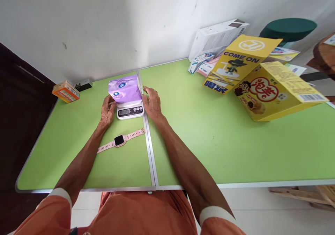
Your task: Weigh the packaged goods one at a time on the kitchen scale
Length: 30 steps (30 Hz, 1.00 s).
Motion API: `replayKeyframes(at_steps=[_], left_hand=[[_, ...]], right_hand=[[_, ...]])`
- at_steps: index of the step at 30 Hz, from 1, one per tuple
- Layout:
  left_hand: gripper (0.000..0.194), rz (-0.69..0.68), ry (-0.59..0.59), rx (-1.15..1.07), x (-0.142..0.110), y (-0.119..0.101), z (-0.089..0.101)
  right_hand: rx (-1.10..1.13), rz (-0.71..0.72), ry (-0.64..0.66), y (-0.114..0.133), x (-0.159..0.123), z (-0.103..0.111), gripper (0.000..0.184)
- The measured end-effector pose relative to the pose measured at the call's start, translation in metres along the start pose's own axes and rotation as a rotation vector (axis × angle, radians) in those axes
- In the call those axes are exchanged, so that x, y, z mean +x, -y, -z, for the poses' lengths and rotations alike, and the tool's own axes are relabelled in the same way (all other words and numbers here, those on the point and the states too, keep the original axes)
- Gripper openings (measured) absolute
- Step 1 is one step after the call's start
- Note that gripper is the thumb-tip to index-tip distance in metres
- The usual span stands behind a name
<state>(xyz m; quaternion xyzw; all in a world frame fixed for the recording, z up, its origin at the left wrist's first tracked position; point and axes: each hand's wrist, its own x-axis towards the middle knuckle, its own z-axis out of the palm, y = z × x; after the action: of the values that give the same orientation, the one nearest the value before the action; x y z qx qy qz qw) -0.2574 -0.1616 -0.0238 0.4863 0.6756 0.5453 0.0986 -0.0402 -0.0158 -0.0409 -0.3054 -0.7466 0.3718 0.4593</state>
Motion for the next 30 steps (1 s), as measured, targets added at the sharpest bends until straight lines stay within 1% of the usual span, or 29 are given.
replayKeyframes(at_steps=[4, 9, 14, 17, 19, 21, 23, 24, 26, 28, 30], left_hand=[[0.071, -0.030, 0.061, -0.043, 0.002, -0.004, -0.002], [0.080, 0.014, 0.082, -0.066, 0.005, -0.011, -0.010], [0.095, -0.012, 0.111, 0.018, 0.019, -0.005, -0.018], [0.107, -0.039, 0.142, 0.008, 0.030, -0.003, -0.023], [0.108, -0.047, 0.154, -0.027, 0.035, -0.008, -0.024], [0.104, -0.072, 0.141, -0.038, 0.037, -0.019, -0.020], [0.101, -0.111, 0.093, -0.022, 0.037, -0.034, -0.010], [0.099, -0.124, 0.058, -0.012, 0.036, -0.041, -0.002], [0.093, -0.123, -0.017, 0.015, 0.031, -0.054, 0.019], [0.086, -0.092, -0.096, 0.053, 0.022, -0.060, 0.047], [0.081, -0.049, -0.176, 0.095, 0.009, -0.056, 0.078]], right_hand=[[-0.038, 0.046, 0.006, 0.006, -0.001, -0.001, 0.040], [-0.065, 0.082, -0.032, 0.008, -0.005, 0.000, 0.037], [-0.061, 0.084, -0.027, 0.008, -0.008, 0.003, 0.038], [-0.068, 0.078, -0.028, 0.011, -0.010, 0.006, 0.034], [-0.074, 0.073, -0.034, 0.016, -0.010, 0.009, 0.029], [-0.083, 0.080, -0.036, 0.025, -0.009, 0.011, 0.026], [-0.091, 0.118, -0.037, 0.040, -0.006, 0.012, 0.027], [-0.094, 0.147, -0.040, 0.050, -0.004, 0.011, 0.028], [-0.090, 0.208, -0.047, 0.070, 0.001, 0.002, 0.032], [-0.061, 0.252, -0.022, 0.089, 0.003, -0.015, 0.036], [-0.008, 0.269, 0.055, 0.104, 0.003, -0.040, 0.040]])
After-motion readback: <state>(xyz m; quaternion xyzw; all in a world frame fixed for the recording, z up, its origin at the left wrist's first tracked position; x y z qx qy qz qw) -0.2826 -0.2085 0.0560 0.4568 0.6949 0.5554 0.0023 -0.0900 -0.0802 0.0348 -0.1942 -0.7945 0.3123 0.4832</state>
